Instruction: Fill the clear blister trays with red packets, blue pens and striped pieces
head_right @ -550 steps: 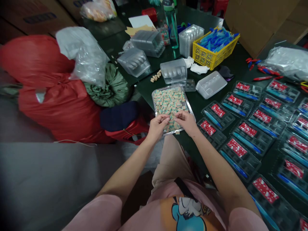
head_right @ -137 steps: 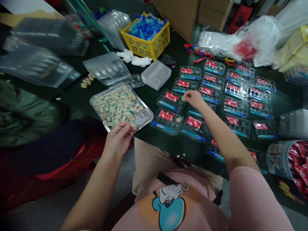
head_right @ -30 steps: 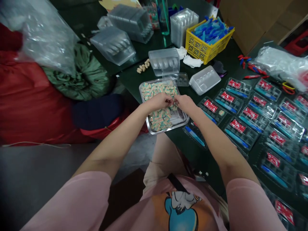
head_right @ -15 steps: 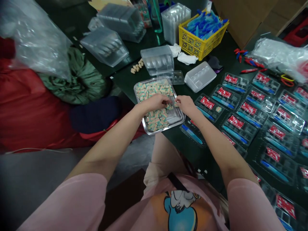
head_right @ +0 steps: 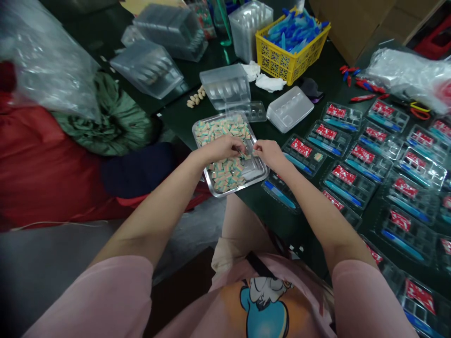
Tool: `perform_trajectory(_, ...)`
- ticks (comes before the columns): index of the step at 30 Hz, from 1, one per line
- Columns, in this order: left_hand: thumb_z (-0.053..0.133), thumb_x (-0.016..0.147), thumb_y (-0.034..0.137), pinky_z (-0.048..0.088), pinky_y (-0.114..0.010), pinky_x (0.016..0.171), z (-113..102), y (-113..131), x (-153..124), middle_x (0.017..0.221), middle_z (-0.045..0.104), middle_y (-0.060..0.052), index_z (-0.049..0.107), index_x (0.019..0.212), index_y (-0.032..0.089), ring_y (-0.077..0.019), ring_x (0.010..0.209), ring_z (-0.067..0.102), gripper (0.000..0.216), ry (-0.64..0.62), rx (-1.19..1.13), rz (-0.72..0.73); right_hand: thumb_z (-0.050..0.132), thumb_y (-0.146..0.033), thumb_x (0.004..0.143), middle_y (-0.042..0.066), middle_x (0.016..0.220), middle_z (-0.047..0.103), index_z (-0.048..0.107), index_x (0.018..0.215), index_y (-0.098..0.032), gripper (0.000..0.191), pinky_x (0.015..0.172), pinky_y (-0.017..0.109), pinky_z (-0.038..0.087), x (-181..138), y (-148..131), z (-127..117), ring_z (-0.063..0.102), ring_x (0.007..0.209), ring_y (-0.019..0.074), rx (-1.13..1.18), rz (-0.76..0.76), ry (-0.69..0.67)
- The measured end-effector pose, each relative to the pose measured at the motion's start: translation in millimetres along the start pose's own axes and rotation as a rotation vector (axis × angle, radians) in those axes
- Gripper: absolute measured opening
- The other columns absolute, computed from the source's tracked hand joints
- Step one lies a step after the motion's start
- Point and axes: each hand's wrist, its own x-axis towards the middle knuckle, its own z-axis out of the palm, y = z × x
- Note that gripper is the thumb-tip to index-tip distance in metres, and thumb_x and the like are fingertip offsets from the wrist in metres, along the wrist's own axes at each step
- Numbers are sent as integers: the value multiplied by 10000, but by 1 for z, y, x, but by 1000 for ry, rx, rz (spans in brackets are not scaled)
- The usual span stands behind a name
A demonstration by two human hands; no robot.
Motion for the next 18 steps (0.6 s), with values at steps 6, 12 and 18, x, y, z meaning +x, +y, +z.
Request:
perform_trajectory(6,579,750,173,443,-204,723,-8,-6,-5,869,738,1,744,959,186,-130,784,637,267,-8,-107,-46,653,-138,759,-9,734,661,710,835,-168,100,698,243,400,-3,1,-3,563,677,125,49,11,28)
perform_trajectory(12,599,736,164,425,-208,704,-6,-8,3,891,753,16,763,974,225,-139,773,638,296,-82,20,-80,655,-133,762,0,736,660,707,843,-158,100,704,247,409,-5,1,-3,568,680,126,68,8,19)
perform_trajectory(18,627,730,193,401,-214,693,2,-8,14,883,751,18,763,977,266,-149,767,617,290,-103,146,-79,658,-147,768,5,743,666,706,848,-157,93,703,245,405,-8,1,-4,574,697,131,67,20,2)
